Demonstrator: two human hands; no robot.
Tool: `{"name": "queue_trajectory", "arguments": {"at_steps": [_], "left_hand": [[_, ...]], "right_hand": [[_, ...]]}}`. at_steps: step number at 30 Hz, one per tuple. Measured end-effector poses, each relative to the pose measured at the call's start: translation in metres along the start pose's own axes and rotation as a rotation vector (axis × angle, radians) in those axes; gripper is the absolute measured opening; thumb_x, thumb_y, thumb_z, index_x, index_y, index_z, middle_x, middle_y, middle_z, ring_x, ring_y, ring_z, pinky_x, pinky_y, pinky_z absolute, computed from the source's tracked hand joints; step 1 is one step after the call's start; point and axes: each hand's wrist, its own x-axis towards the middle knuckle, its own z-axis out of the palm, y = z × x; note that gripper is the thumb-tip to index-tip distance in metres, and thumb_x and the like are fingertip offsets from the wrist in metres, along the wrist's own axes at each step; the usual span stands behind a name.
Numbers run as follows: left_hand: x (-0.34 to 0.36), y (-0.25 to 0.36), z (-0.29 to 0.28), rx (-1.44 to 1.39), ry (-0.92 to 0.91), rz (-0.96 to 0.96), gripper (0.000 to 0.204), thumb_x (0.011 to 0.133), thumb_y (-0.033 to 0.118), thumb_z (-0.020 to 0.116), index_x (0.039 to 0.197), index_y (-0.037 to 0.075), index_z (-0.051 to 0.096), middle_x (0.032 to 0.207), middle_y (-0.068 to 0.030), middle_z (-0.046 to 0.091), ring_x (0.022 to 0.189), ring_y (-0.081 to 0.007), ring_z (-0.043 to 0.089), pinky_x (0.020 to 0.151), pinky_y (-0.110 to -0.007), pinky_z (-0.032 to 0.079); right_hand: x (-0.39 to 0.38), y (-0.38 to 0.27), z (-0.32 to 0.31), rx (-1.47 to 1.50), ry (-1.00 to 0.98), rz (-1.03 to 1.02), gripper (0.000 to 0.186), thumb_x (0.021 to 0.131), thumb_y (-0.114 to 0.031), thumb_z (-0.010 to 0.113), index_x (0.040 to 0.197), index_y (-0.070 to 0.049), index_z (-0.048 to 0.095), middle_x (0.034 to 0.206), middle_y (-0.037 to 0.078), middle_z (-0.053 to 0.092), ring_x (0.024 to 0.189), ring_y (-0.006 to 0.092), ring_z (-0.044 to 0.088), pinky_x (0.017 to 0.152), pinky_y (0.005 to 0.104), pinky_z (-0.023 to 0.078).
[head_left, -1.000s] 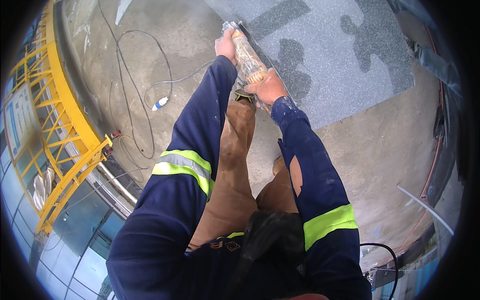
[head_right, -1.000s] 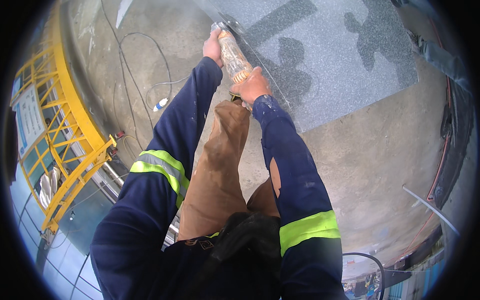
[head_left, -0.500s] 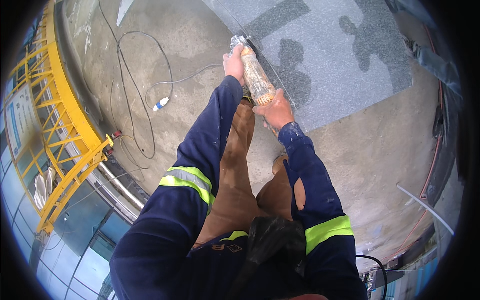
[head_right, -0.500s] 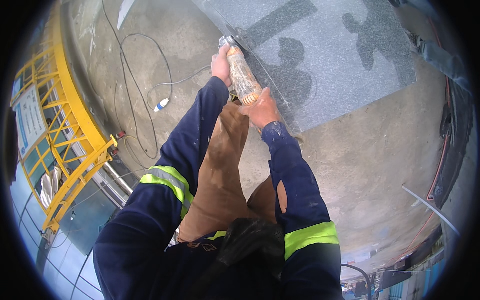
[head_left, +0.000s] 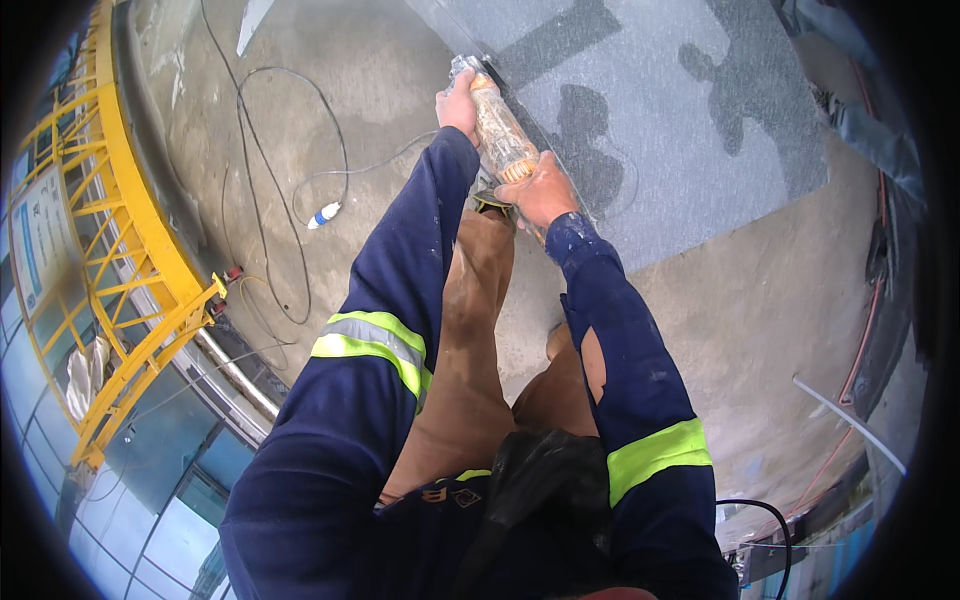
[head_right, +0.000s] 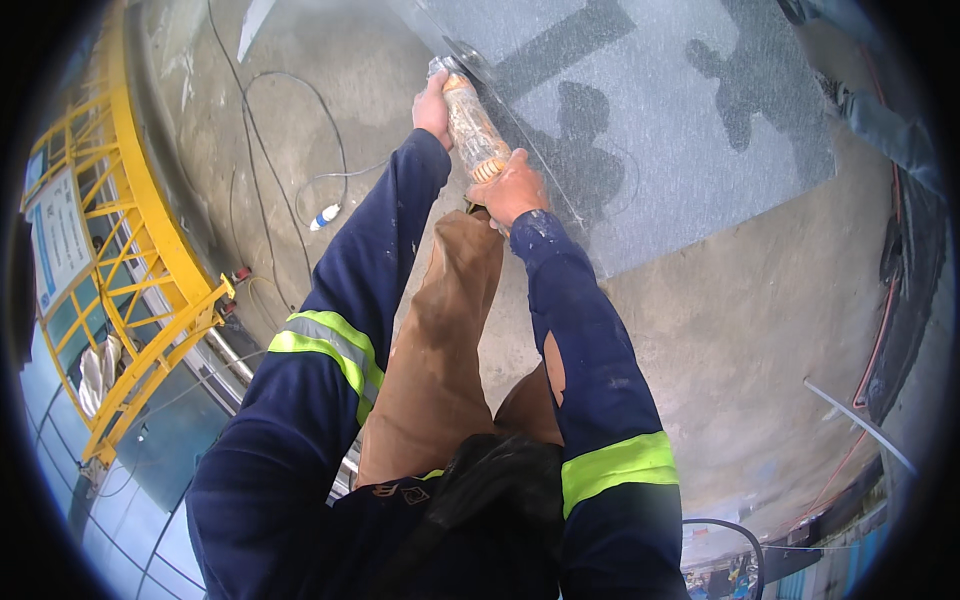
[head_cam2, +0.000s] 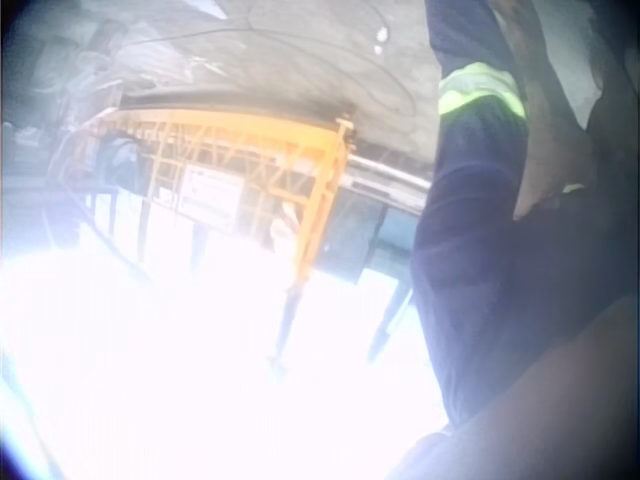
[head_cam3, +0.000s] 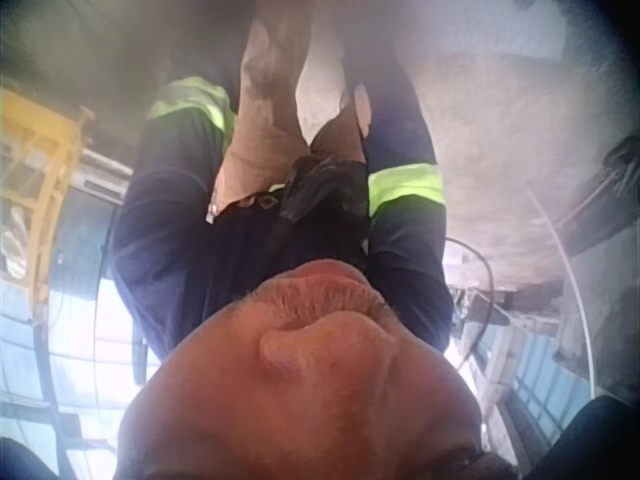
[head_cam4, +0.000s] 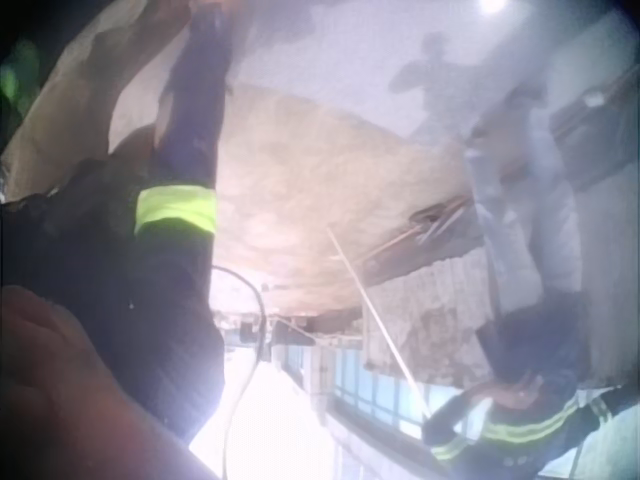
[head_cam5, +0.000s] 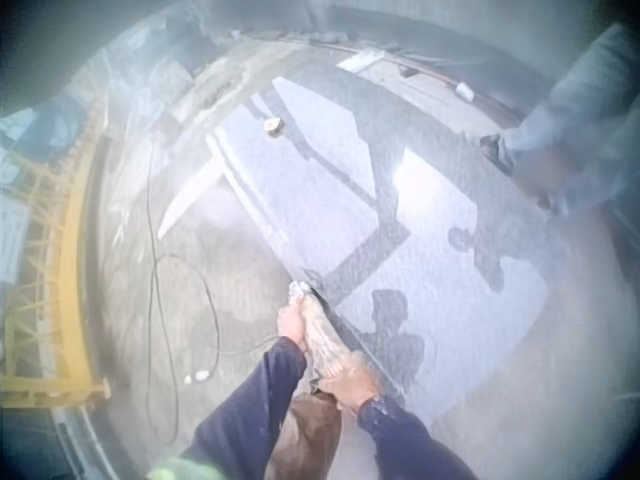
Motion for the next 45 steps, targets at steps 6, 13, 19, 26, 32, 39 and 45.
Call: {"name": "queue_trajectory", "arguments": {"at_steps": [6,13,19,26,32,39,45], "left_hand": [[0.005,0.058,-0.010,-0.017,-0.131,0.055,0.043,0.099,0.035,0.063,0.116,-0.003,0.053,0.094,-0.0178,0.066,0.074,-0.0299,0.072,0.066,-0.047,0.061],[-0.072,0.092,-0.032,-0.082,-0.227,0.073,0.050,0.099,0.036,0.064,0.125,0.000,0.043,0.100,-0.0188,0.065,0.080,-0.0290,0.072,0.069,-0.046,0.062],[-0.161,0.093,-0.049,-0.089,-0.242,0.100,0.046,0.104,0.046,0.054,0.121,0.004,0.061,0.100,-0.0116,0.069,0.084,-0.0233,0.070,0.075,-0.042,0.059],[-0.229,0.085,-0.064,-0.125,-0.197,0.118,0.046,0.104,0.046,0.054,0.122,0.004,0.061,0.102,-0.0112,0.069,0.086,-0.0232,0.069,0.076,-0.042,0.059],[-0.243,0.085,-0.071,-0.092,-0.196,0.121,0.046,0.104,0.045,0.054,0.123,0.004,0.061,0.103,-0.0118,0.070,0.086,-0.0231,0.070,0.076,-0.041,0.059],[-0.232,0.088,-0.073,-0.109,-0.192,0.146,0.047,0.104,0.045,0.054,0.124,0.002,0.060,0.102,-0.0126,0.070,0.085,-0.0236,0.070,0.076,-0.041,0.059],[-0.227,0.088,-0.068,-0.119,-0.211,0.156,0.048,0.105,0.046,0.053,0.124,0.003,0.060,0.104,-0.0127,0.069,0.087,-0.0239,0.070,0.076,-0.041,0.059]], "right_hand": [[0.009,-0.027,0.015,-0.066,0.087,-0.163,0.070,0.078,-0.028,0.089,0.119,0.009,0.046,0.099,0.028,0.071,0.068,0.0286,0.076,0.056,0.0376,0.061],[-0.065,-0.022,0.028,-0.068,0.124,-0.239,0.075,0.076,-0.032,0.089,0.122,0.005,0.042,0.107,0.038,0.069,0.103,0.0517,0.070,0.093,0.0524,0.055],[-0.142,0.003,0.024,-0.077,0.142,-0.285,0.075,0.074,-0.031,0.090,0.121,0.005,0.043,0.102,0.037,0.070,0.100,0.0526,0.069,0.092,0.0531,0.055],[-0.208,0.029,0.032,-0.062,0.142,-0.285,0.074,0.075,-0.031,0.089,0.121,0.002,0.043,0.100,0.035,0.071,0.100,0.0521,0.069,0.089,0.0538,0.055],[-0.221,0.040,0.046,-0.026,0.159,-0.319,0.073,0.075,-0.029,0.090,0.120,0.001,0.042,0.097,0.034,0.071,0.096,0.0501,0.071,0.083,0.0528,0.057],[-0.210,0.034,0.049,-0.047,0.165,-0.316,0.071,0.075,-0.028,0.089,0.120,0.001,0.041,0.095,0.034,0.071,0.095,0.0510,0.071,0.083,0.0534,0.057],[-0.202,0.030,0.042,-0.062,0.154,-0.327,0.068,0.076,-0.025,0.086,0.119,0.002,0.041,0.096,0.036,0.071,0.095,0.0515,0.071,0.086,0.0550,0.057]]}}
